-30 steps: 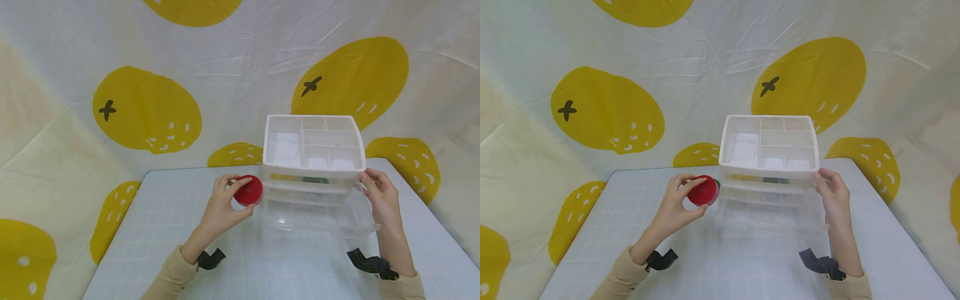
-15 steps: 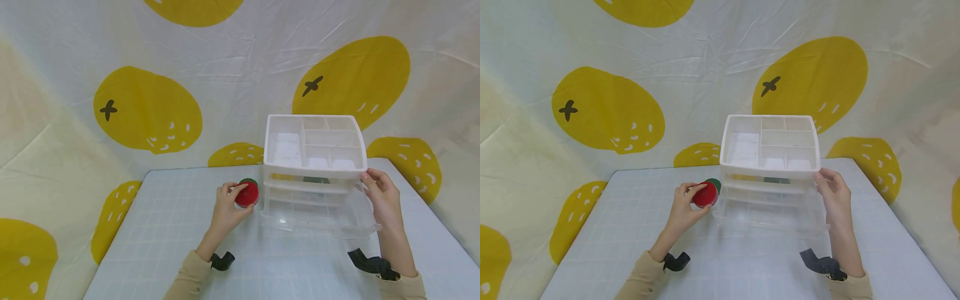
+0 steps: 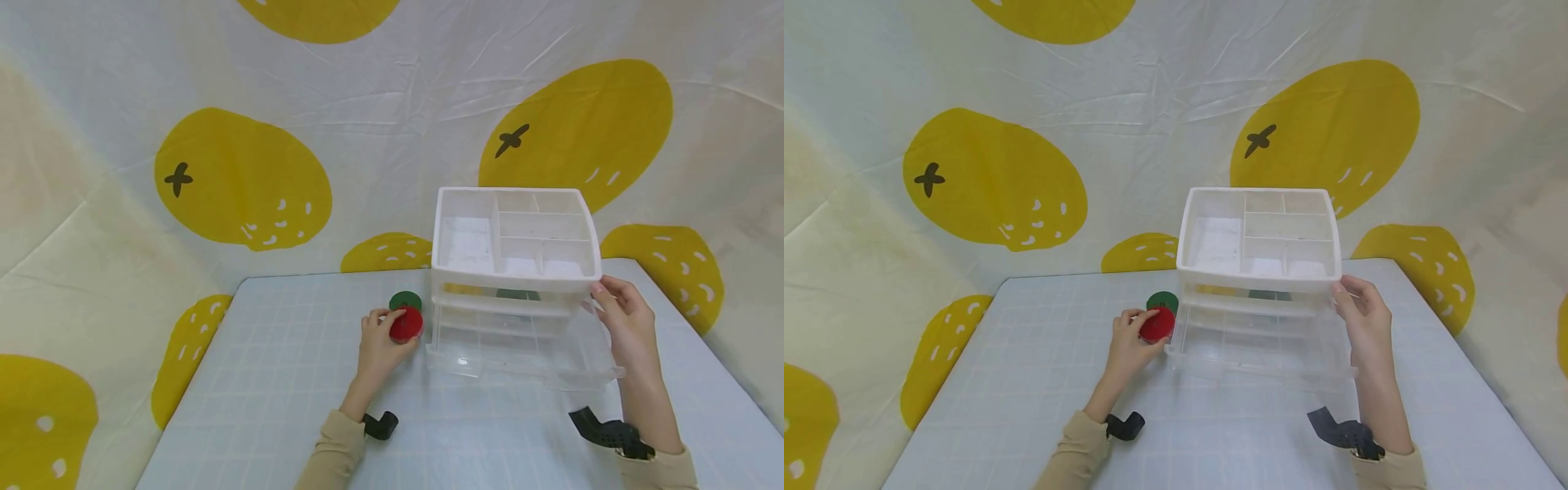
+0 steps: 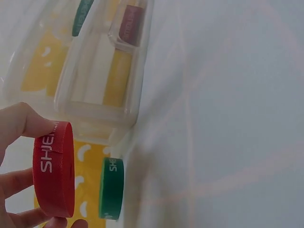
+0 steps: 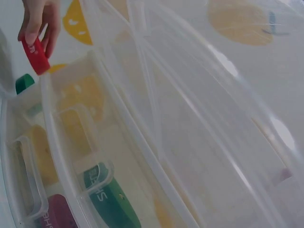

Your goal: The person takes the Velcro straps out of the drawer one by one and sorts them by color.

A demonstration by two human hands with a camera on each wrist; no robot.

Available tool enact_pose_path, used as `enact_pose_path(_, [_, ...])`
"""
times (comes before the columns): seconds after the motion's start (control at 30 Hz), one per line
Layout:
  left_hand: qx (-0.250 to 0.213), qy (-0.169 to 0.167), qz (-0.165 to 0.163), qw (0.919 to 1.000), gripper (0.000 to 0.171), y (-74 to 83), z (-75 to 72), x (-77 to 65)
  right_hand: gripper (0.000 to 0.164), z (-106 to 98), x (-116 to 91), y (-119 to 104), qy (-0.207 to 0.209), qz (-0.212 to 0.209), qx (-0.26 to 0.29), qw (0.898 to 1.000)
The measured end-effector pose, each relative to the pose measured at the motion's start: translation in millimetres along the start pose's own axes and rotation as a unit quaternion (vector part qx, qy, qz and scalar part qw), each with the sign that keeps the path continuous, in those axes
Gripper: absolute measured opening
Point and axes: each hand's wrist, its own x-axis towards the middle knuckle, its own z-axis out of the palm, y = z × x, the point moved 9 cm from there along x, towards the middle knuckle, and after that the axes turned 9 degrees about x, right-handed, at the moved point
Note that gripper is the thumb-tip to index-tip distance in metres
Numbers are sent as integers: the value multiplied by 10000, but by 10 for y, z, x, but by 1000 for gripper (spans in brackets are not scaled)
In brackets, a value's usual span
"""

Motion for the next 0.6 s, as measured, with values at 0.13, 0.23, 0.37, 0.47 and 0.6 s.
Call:
enact_pose_path(0.13, [45, 94, 0, 9999, 46, -48, 68, -20, 47, 0, 4, 1, 7, 5, 33, 10000])
enact_pose_path(0.23, [71, 134, 23, 9999, 44, -72, 109, -42, 47, -1, 1, -3, 11, -6, 18, 10000])
enact_pose_path(0.37, [79, 180, 40, 9998, 43, -87, 136, -76, 49, 2, -9, -1, 10, 31, 103, 9999])
enact_pose_path(0.47, [118, 199, 35, 9997, 42, -100, 155, -99, 49, 1, -8, -2, 17, 34, 91, 10000])
enact_pose_path(0.6, [154, 156, -32, 9998, 43, -139, 202, -117, 47, -3, 1, -2, 28, -6, 34, 10000])
